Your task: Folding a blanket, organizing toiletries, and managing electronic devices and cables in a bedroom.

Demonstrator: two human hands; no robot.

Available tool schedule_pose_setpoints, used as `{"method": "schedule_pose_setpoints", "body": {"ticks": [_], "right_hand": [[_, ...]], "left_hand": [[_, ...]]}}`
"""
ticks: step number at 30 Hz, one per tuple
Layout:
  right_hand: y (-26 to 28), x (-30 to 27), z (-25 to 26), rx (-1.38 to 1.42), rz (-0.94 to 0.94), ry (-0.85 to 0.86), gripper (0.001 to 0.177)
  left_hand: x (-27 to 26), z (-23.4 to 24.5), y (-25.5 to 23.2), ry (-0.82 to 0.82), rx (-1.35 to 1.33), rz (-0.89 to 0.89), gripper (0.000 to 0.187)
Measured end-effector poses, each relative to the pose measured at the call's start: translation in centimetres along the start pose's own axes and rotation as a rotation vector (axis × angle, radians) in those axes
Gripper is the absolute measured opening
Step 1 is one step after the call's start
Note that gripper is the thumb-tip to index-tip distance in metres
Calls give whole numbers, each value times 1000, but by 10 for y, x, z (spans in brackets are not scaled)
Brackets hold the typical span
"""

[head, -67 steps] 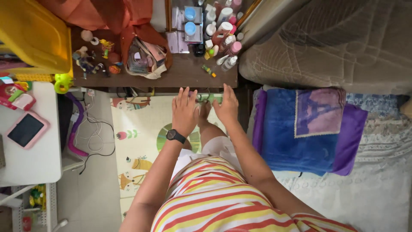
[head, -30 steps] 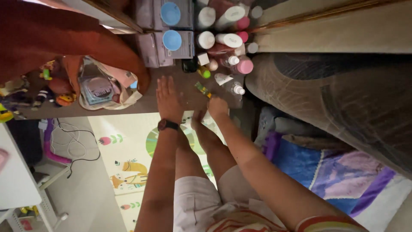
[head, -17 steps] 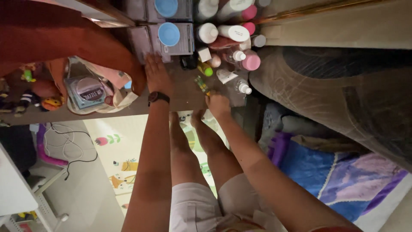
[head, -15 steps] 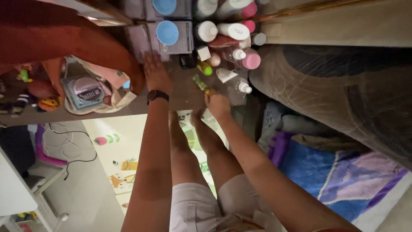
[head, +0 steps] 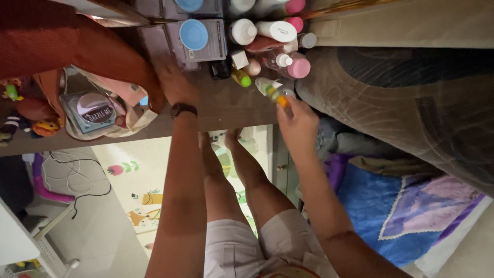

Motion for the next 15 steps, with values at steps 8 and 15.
{"method": "schedule_pose_setpoints", "body": {"ticks": [8, 15], "right_hand": [[7, 49, -54, -317, 182, -72, 20], [9, 63, -80, -419, 145, -83, 13]], "left_hand": [[38, -4, 6, -74, 35, -32, 95], [64, -32, 30, -182, 0, 116, 83]]}}
Point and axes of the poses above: each hand's wrist, its own x-axis towards the middle knuckle, its own z-axis out of the back of the hand, y = z × x, the point moved 3 cm from there along x, towards the middle knuckle, and after that the axes turned 15 degrees about -x, right-handed, at the moved point
